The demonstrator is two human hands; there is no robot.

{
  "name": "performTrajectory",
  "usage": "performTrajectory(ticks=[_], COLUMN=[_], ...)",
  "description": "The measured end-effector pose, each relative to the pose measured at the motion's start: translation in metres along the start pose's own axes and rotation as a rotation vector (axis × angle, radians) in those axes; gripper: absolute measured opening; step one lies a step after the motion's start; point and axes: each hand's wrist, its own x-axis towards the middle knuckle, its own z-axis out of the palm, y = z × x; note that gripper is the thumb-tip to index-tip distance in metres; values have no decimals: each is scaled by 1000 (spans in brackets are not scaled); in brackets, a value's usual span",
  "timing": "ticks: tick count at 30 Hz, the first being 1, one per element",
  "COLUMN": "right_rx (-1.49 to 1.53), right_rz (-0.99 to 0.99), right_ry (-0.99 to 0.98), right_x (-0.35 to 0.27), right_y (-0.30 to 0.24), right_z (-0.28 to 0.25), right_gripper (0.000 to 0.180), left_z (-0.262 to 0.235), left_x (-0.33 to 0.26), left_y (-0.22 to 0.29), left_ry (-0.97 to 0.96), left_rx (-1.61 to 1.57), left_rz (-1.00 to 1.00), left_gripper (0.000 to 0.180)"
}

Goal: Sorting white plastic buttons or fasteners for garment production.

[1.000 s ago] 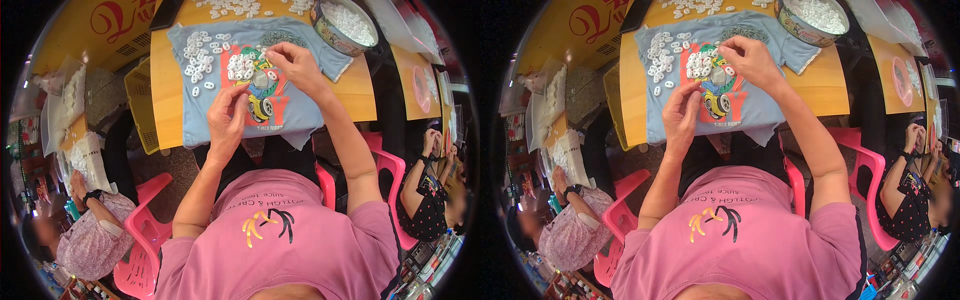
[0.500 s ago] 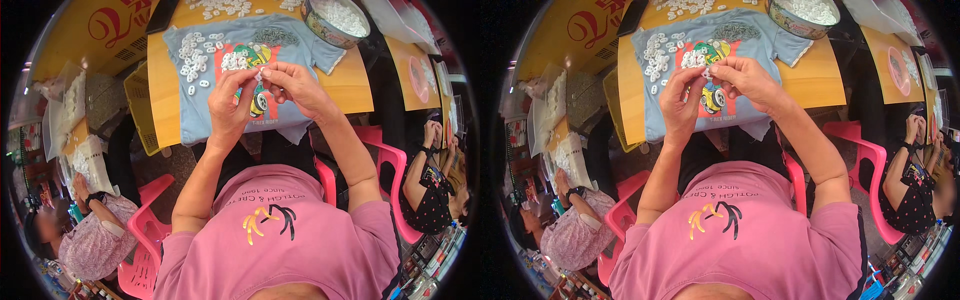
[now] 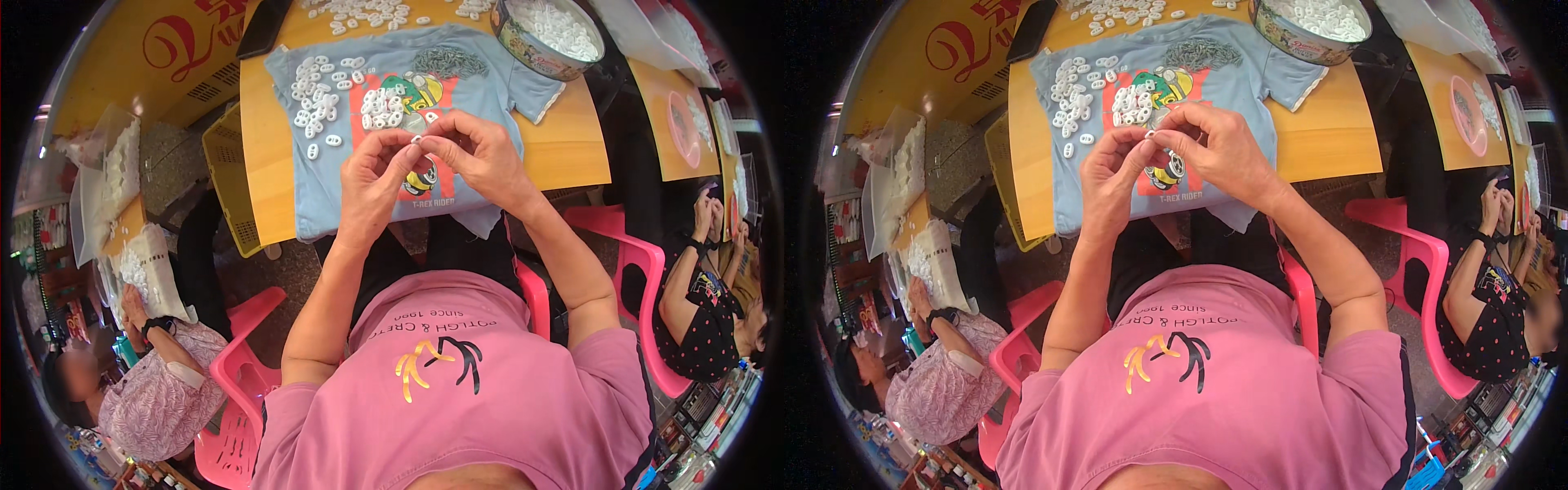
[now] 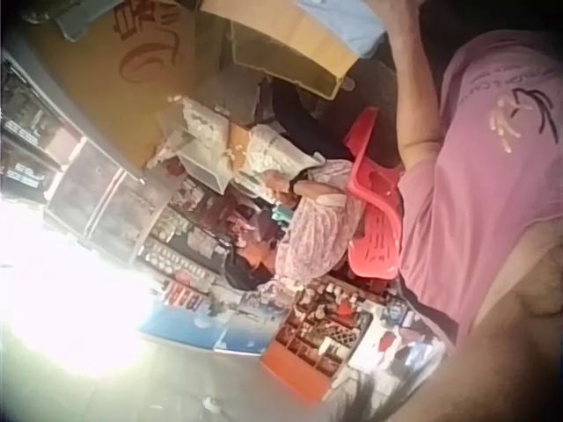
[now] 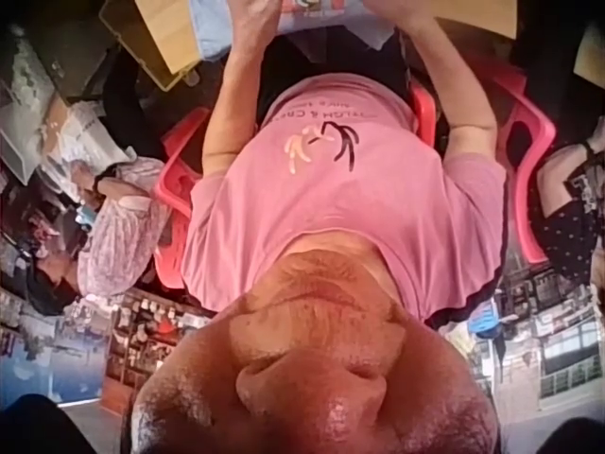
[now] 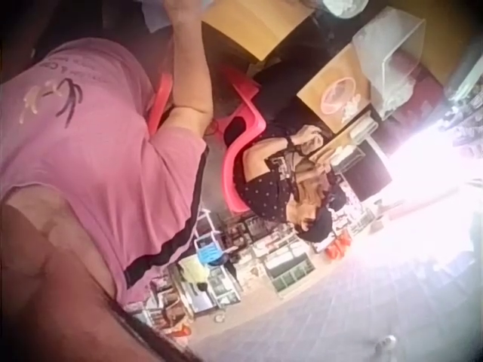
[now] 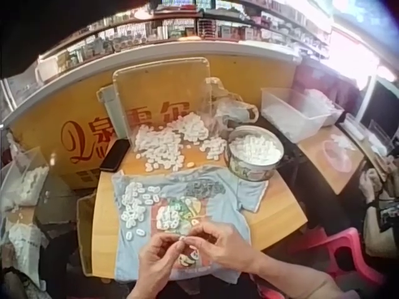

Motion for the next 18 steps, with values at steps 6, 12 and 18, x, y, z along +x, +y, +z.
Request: performTrajectory(ticks=[6, 12, 18], right_rx=[-301, -400, -817], right_rz=[-244, -210, -304], right_ry=[62, 64, 170], right_x=[6, 38, 80], right_y=[3, 11, 43], right_z=[-1, -26, -45], right_gripper=[14, 15, 14], left_z=[0, 3, 3], left_x=[3, 3, -2], left_y=[-12, -24, -32], left_ry=[11, 113, 74], left_rx=[-99, -34, 23], left_rz=[-83, -103, -41], left_gripper=[16, 13, 15])
